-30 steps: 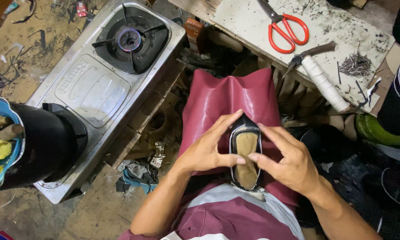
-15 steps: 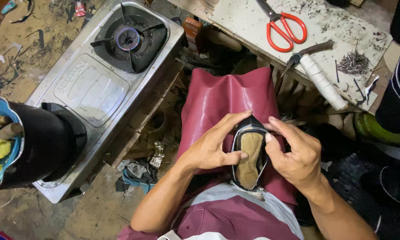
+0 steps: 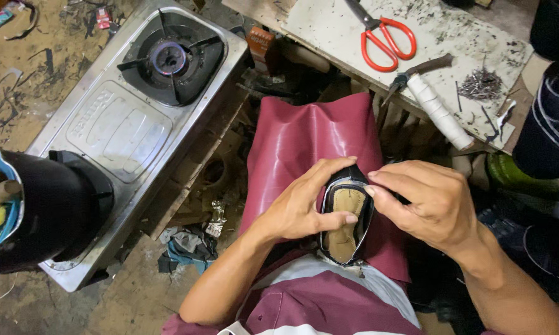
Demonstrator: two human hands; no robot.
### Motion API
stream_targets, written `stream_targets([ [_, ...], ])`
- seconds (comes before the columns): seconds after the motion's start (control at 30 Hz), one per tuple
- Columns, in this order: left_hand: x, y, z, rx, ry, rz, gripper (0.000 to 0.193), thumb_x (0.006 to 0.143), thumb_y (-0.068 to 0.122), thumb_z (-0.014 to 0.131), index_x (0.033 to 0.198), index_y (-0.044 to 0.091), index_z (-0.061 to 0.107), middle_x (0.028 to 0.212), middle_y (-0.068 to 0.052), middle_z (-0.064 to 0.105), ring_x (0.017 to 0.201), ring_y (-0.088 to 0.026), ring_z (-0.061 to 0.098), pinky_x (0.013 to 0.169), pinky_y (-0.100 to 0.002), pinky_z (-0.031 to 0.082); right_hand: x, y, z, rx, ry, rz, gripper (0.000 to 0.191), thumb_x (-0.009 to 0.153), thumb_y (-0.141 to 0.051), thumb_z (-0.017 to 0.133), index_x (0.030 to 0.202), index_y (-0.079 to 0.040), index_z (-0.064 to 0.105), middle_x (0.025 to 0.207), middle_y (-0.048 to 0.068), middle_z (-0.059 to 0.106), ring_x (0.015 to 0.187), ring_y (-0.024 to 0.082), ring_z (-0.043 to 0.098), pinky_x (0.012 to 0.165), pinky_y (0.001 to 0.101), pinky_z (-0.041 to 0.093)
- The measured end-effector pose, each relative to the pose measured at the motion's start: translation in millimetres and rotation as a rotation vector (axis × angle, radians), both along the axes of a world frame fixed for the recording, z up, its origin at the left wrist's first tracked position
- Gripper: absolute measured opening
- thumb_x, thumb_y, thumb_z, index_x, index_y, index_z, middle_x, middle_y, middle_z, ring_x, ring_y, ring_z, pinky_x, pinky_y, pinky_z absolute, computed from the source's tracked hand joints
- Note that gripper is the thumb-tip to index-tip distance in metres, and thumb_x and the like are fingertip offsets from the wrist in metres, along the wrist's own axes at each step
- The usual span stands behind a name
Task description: The person holds a black slip-on shoe and repeatedly taps its sole and heel with a hammer. The shoe is turned over and repositioned several times while the hammer strikes different areas of the sole. The person then places the shoe on a nearby shelf and picks up another shoe to continue the same hammering process.
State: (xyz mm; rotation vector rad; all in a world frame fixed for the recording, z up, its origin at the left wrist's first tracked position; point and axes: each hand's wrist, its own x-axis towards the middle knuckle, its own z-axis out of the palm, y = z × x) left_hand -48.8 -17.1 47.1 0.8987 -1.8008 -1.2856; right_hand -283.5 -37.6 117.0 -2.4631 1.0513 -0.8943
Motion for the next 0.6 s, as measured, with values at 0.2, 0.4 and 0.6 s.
stream_targets([
  [0.2, -14.3, 1.6, 4.2, -0.051, -0.014, 0.041, 0.087, 0.081, 0.031, 0.085, 0.155, 0.008, 0.045, 0.139, -0.016, 0.060, 0.130, -0.030, 0.062, 0.111, -0.038, 0.050, 6.5, 2.6, 2.8, -0.087, 0.057, -0.078, 0.010, 0.085, -0.001, 0.073, 0.094, 0.003, 0.071, 0.088, 0.015, 0.072, 0.079, 0.030, 0.073, 0.070, 0.0377, 0.057],
  [0.4, -10.3, 4.2, 12.5, 0.017, -0.041, 0.052, 0.090, 0.079, 0.032, 0.085, 0.155, 0.006, 0.045, 0.134, -0.016, 0.062, 0.126, -0.030, 0.063, 0.109, -0.039, 0.051, -7.2, 9.9, -3.3, 0.306, -0.141, -0.051, 0.031, 0.085, -0.009, 0.073, 0.115, 0.000, 0.068, 0.117, 0.014, 0.073, 0.107, 0.024, 0.074, 0.093, 0.0327, 0.058],
  [0.6, -15.0, 5.9, 25.2, 0.101, -0.058, -0.003, 0.101, 0.075, 0.035, 0.083, 0.158, 0.001, 0.038, 0.132, -0.016, 0.058, 0.116, -0.029, 0.064, 0.097, -0.037, 0.055, -16.6, 11.8, -20.9, 0.693, -0.212, 0.097, 0.071, 0.076, -0.015, 0.078, 0.141, 0.001, 0.054, 0.146, 0.017, 0.056, 0.136, 0.028, 0.056, 0.112, 0.0377, 0.043],
])
